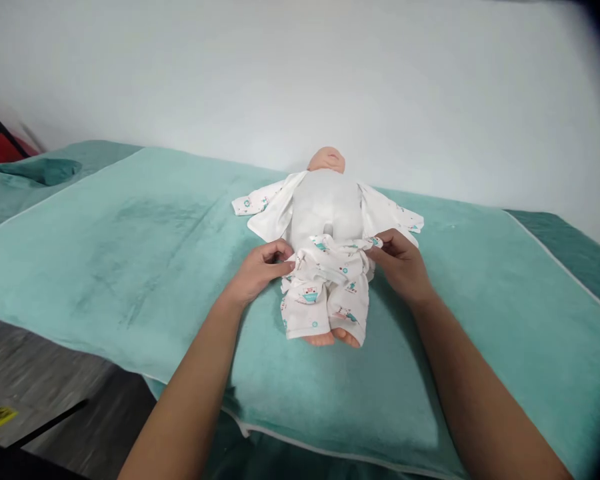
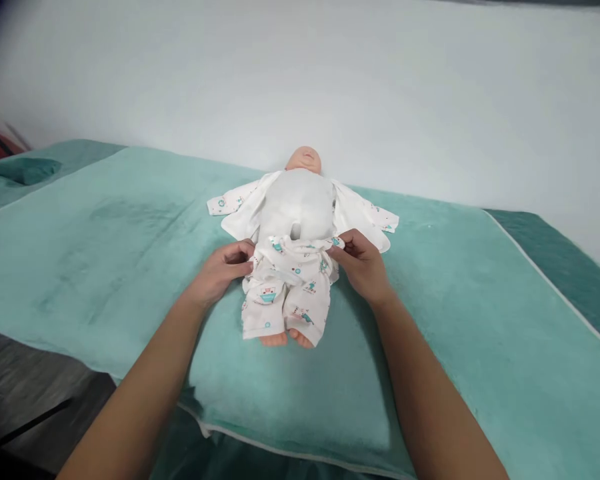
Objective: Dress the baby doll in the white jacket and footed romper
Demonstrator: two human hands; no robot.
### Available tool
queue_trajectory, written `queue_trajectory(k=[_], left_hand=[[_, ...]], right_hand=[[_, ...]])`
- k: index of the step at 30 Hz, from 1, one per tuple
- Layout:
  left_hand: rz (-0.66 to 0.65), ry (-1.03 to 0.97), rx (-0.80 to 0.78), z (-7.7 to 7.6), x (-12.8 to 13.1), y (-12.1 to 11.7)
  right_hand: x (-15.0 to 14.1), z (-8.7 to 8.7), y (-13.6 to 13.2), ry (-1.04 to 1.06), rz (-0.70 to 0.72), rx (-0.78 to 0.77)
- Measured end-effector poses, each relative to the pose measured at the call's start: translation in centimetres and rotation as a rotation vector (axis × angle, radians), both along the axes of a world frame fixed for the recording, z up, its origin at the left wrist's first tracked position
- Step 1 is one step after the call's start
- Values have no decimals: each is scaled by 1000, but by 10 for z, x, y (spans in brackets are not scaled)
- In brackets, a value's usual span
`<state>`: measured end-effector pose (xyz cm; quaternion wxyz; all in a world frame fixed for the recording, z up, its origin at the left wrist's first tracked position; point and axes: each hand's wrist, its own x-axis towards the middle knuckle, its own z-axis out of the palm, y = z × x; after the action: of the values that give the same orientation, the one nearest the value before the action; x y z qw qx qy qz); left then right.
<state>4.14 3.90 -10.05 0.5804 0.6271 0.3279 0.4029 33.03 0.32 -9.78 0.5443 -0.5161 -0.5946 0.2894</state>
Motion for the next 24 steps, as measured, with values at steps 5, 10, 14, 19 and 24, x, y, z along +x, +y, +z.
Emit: queue_trajectory(k=[5,10,14,19,24], left_hand=[[302,62,137,-3,11,-6],[535,98,478,3,25,11],[538,136,637,9,33,29],[457,-16,168,4,33,33],[278,-1,-67,-1,19,27]], right_hand=[[-12,-8,9,6,-180,22],[-22,1,18,59,-171,39],[-25,5,29,37,-244,27],[-24,-3,32,76,-234,-100],[1,0,17,128,143,-276]])
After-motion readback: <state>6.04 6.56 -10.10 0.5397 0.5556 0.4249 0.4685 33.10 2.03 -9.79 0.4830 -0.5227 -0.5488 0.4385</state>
